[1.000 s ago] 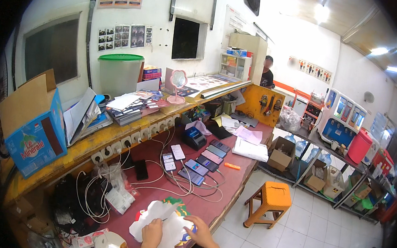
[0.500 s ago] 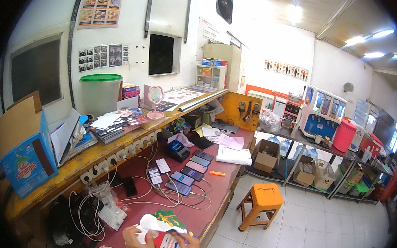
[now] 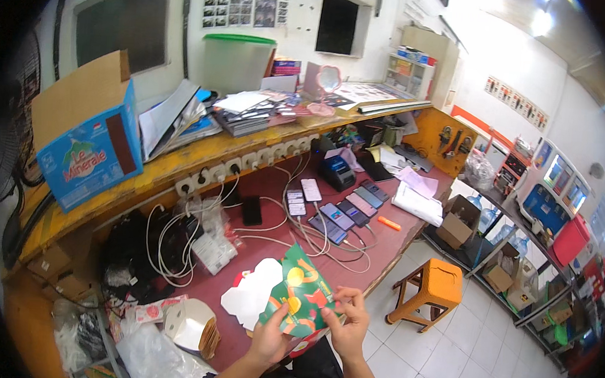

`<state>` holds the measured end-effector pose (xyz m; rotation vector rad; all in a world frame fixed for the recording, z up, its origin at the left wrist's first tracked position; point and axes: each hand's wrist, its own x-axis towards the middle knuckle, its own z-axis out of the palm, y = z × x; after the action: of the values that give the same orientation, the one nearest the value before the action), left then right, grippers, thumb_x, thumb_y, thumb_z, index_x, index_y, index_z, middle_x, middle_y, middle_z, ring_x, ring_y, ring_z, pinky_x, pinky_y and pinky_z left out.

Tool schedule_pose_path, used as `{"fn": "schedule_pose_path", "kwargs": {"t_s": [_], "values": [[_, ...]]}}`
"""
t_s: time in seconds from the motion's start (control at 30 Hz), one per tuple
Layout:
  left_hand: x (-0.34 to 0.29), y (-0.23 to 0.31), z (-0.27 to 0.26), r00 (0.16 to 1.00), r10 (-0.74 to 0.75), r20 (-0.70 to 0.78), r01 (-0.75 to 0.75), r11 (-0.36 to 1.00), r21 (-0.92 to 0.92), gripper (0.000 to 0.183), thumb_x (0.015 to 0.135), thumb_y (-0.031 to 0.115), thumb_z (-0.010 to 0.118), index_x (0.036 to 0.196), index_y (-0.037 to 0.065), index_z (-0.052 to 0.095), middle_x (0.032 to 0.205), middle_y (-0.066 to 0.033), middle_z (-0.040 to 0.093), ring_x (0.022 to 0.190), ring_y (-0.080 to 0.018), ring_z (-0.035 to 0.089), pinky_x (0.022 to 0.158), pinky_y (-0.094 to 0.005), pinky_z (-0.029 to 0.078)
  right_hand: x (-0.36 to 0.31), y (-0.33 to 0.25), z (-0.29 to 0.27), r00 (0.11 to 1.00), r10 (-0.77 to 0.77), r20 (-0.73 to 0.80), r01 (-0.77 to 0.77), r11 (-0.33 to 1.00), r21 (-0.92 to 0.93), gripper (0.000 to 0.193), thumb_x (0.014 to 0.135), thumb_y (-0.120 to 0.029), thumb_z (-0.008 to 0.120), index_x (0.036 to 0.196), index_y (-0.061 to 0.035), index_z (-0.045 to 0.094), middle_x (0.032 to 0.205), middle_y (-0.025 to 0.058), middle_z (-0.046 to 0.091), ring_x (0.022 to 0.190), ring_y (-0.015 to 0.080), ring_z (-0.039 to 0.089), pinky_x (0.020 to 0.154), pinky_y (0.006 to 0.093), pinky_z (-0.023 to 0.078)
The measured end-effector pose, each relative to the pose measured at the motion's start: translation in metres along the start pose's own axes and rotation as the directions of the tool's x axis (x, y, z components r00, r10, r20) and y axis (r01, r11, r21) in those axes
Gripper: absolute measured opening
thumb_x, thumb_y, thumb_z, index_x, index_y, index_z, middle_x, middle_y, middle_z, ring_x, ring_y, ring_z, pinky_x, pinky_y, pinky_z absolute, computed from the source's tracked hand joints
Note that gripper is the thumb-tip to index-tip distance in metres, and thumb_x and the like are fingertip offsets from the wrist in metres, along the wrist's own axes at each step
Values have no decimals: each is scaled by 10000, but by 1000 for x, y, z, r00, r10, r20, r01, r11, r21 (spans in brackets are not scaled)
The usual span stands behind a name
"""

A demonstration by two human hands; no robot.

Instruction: The person repeatedly folds flat, colorful printed paperboard into small open-top boxes by hand, then places each finished box into a stack on the counter. The person handles the items one at a time, folding along creases and aligning edges to form the box shape.

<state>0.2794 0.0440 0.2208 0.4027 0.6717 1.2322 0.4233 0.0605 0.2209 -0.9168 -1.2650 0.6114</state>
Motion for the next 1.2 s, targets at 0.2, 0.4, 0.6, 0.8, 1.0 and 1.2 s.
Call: {"fn": "schedule_pose_path", "kwargs": {"t_s": [0.2, 0.4, 0.6, 0.8, 1.0, 1.2], "values": [[-7, -29, 3, 961, 258, -97, -262, 964, -36, 317, 956, 147, 439, 1232, -9, 448, 1145, -111, 568, 1012, -226, 590, 856, -364, 506, -10, 3, 14, 949, -249, -194, 174, 926, -336, 96, 620, -59, 663, 682, -1, 618, 1065, 142, 562, 1074, 305, 505, 935, 400, 373], [7, -41, -51, 905, 394, 158, -408, 911, 61, 365, 857, 113, 452, 1196, -20, 479, 1148, -133, 572, 1017, -249, 585, 863, -375, 487, -21, 11, 1, 940, -20, 340, -7, 997, 78, 313, 939, -336, 479, 1018, -41, 545, 1369, 165, 370, 1253, 293, 349, 1019, 421, 280], [34, -45, -80, 864, -131, 486, 147, 989, 6, 582, 866, 249, 531, 1318, -69, 349, 1303, -197, 457, 1185, -325, 453, 1034, -442, 328, -12, 20, -16, 932, 40, 360, -153, 944, 291, 655, 817, -256, 657, 1333, -74, 298, 1436, 122, 263, 1293, 237, 300, 1028, 384, 275], [38, -55, -58, 932, -224, 286, 167, 963, 211, 538, 847, 213, 516, 1282, -72, 379, 1260, -194, 484, 1135, -319, 485, 991, -434, 364, -10, 17, -44, 885, 12, 466, -72, 991, 113, 981, 719, -376, 730, 1464, -121, 145, 1467, 100, 242, 1253, 262, 355, 1046, 418, 285], [36, -54, -49, 936, -246, 251, 179, 949, 260, 497, 828, 176, 501, 1247, -74, 409, 1217, -192, 512, 1086, -313, 516, 949, -425, 400, 0, 19, -47, 805, -70, 589, 47, 997, 54, 777, 855, -478, 579, 1444, -97, 247, 1463, 120, 287, 1300, 281, 346, 1071, 426, 272], [40, -52, -49, 940, -252, 230, 186, 943, 277, 460, 809, 140, 486, 1212, -76, 439, 1174, -189, 539, 1036, -308, 548, 907, -417, 436, 10, 41, -58, 683, 3, 730, -342, 885, 316, 645, 917, -414, 520, 1434, -105, 287, 1463, 115, 304, 1339, 263, 307, 1085, 405, 259]]}}
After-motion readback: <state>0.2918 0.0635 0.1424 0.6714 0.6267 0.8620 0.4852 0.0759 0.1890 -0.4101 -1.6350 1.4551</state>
